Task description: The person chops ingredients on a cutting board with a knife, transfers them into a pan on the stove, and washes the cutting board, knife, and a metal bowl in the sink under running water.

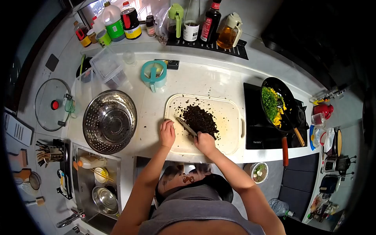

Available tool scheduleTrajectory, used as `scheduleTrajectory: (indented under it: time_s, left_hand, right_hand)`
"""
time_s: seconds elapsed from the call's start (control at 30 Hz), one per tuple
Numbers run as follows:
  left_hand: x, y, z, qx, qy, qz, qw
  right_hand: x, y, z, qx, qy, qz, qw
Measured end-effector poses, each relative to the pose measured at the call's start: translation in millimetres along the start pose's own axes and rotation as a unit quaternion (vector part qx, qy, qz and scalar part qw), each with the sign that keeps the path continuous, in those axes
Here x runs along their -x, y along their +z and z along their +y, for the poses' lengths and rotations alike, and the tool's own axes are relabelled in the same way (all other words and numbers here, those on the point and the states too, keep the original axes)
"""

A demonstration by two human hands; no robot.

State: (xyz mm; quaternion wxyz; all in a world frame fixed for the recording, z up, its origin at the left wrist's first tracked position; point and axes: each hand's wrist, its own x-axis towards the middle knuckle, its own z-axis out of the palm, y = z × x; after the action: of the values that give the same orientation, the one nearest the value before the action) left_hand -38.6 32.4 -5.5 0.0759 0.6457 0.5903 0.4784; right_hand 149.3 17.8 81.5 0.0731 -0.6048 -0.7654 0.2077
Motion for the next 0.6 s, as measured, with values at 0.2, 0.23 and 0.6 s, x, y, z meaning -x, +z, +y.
scheduleTrajectory:
  time_s: [0.2, 0.23, 0.6]
  left_hand:
    - [1, 4, -2, -0.004, -0.033, -0.008, 0.999]
    - [1, 5, -3, -0.007, -0.031, -0.007, 0.999]
    - [-1, 6, -4, -0.014, -0.030, 0.008, 0.999]
  right_hand:
    - [-2, 21, 2, -0.006, 0.033, 0.014, 0.999]
    - [-4, 21, 7, -0.020, 0.027, 0.019, 0.999]
    - [20, 4, 2, -0.038, -0.008, 0.008, 0.999]
